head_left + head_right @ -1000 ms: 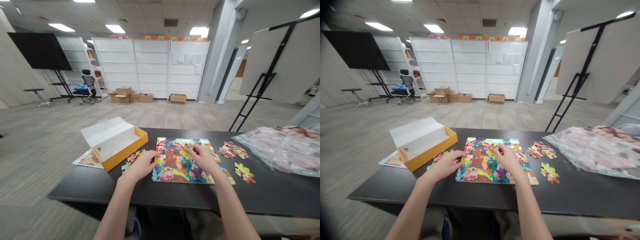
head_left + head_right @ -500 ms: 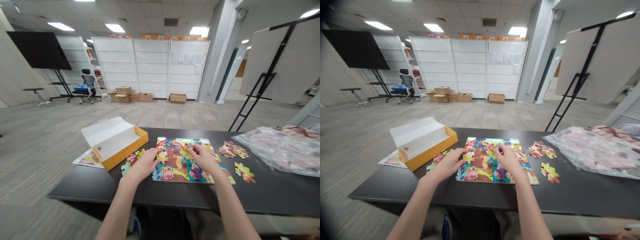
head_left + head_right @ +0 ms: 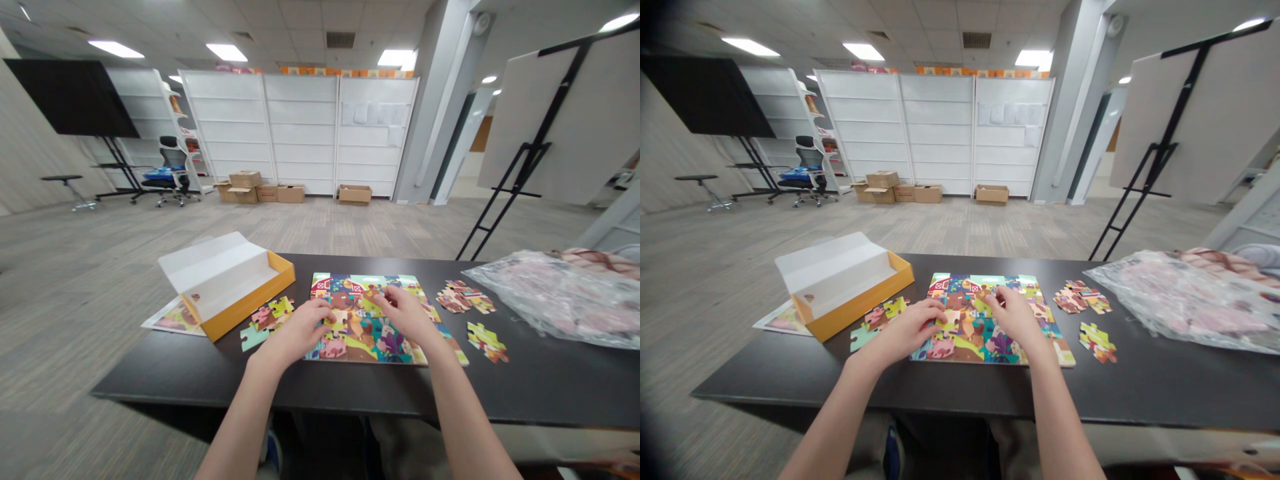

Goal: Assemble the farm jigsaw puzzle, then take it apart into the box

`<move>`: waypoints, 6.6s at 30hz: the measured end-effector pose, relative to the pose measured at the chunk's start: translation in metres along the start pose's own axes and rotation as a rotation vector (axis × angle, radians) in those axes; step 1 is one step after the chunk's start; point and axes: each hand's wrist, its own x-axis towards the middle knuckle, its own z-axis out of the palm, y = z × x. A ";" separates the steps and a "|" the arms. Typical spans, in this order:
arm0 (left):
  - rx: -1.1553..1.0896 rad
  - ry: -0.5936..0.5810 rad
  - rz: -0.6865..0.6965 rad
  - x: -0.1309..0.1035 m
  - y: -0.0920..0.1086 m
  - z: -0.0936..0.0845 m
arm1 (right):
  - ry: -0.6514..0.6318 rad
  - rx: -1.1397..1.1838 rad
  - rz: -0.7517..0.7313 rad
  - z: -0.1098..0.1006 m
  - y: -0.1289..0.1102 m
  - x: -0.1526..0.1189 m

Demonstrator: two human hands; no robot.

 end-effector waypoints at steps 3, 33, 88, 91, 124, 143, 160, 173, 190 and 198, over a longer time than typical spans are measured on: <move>0.007 0.006 -0.020 -0.001 -0.003 -0.002 | 0.009 -0.016 0.003 0.000 -0.001 0.000; 0.302 0.215 -0.501 -0.058 -0.042 -0.078 | 0.191 -0.042 0.176 -0.022 0.049 -0.001; -0.068 0.240 0.074 -0.023 0.017 -0.023 | -0.281 0.383 0.031 0.047 -0.065 -0.013; -0.028 0.203 0.058 -0.034 0.017 -0.026 | -0.321 0.308 -0.030 0.045 -0.066 -0.014; 0.106 -0.111 -0.010 -0.054 0.010 -0.030 | -0.599 0.049 -0.159 0.020 -0.049 -0.022; 0.024 -0.099 -0.007 -0.049 0.011 -0.023 | -0.363 0.014 -0.033 -0.029 -0.007 -0.021; 0.085 0.143 -0.151 -0.030 -0.011 -0.026 | -0.602 0.111 0.009 -0.002 -0.019 -0.022; 0.130 0.001 -0.100 -0.018 -0.027 -0.016 | -0.628 0.137 0.019 -0.001 -0.017 -0.023; 0.118 -0.031 -0.050 -0.029 -0.022 -0.023 | -0.627 0.100 0.005 0.001 -0.015 -0.021; 0.164 -0.056 -0.072 -0.026 -0.007 -0.027 | -0.621 0.084 -0.002 0.002 -0.017 -0.021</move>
